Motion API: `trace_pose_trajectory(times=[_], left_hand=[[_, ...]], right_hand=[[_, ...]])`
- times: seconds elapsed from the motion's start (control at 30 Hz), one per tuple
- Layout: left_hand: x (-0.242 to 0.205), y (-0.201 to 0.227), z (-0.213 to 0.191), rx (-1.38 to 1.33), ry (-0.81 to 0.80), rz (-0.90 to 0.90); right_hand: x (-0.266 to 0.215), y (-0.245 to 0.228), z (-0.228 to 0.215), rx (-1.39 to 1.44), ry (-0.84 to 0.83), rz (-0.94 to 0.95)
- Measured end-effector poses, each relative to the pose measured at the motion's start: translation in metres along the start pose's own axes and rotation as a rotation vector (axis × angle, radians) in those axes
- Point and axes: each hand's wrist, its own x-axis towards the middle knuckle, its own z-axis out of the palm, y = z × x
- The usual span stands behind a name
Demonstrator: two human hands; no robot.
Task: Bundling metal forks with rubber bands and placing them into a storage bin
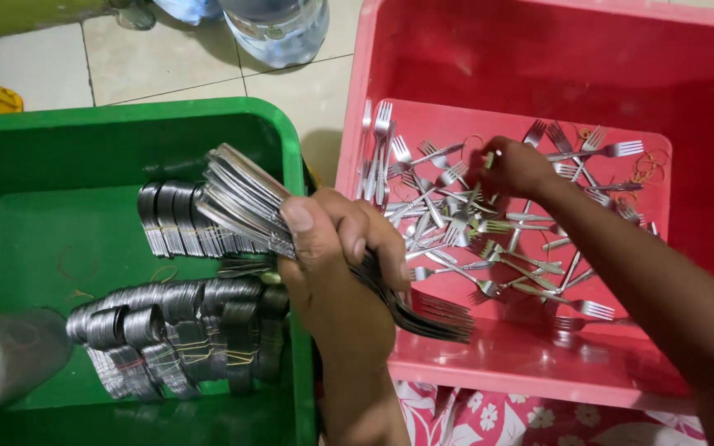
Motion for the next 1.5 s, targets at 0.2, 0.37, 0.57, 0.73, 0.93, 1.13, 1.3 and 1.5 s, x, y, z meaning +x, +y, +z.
trace_pose_trajectory(times=[0.2,0.37,0.57,0.73,0.93,1.13,1.3,1.5], left_hand=[[-0.002,-0.001,0.005,0.01,0.006,-0.025],[-0.001,-0.004,0.009,0.025,-0.03,-0.014],[-0.004,-0.006,0.007,0.024,-0.055,0.016],[-0.001,-0.003,0.002,0.099,0.007,-0.001],[-0.004,-0.002,0.005,0.035,-0.047,0.002],[-0.003,-0.005,0.008,0.067,-0.053,0.022],[-0.001,-0.006,0.005,0.127,-0.011,0.03],[0.0,-0.008,0.003,0.01,-0.02,-0.005]], right_hand=[[-0.045,-0.01,-0.034,-0.643,0.097,-0.35],[-0.054,-0.046,0.011,-0.578,0.028,-0.745],[-0.038,-0.057,0.033,-0.497,-0.047,-0.566],[-0.037,-0.037,0.023,-0.175,-0.184,-0.441],[-0.022,-0.02,0.019,0.689,0.072,-0.22],[-0.013,-0.055,0.025,0.61,0.028,0.171],[0.029,-0.033,0.044,0.353,0.033,0.131],[0.034,-0.025,0.021,1.177,0.124,-0.057]])
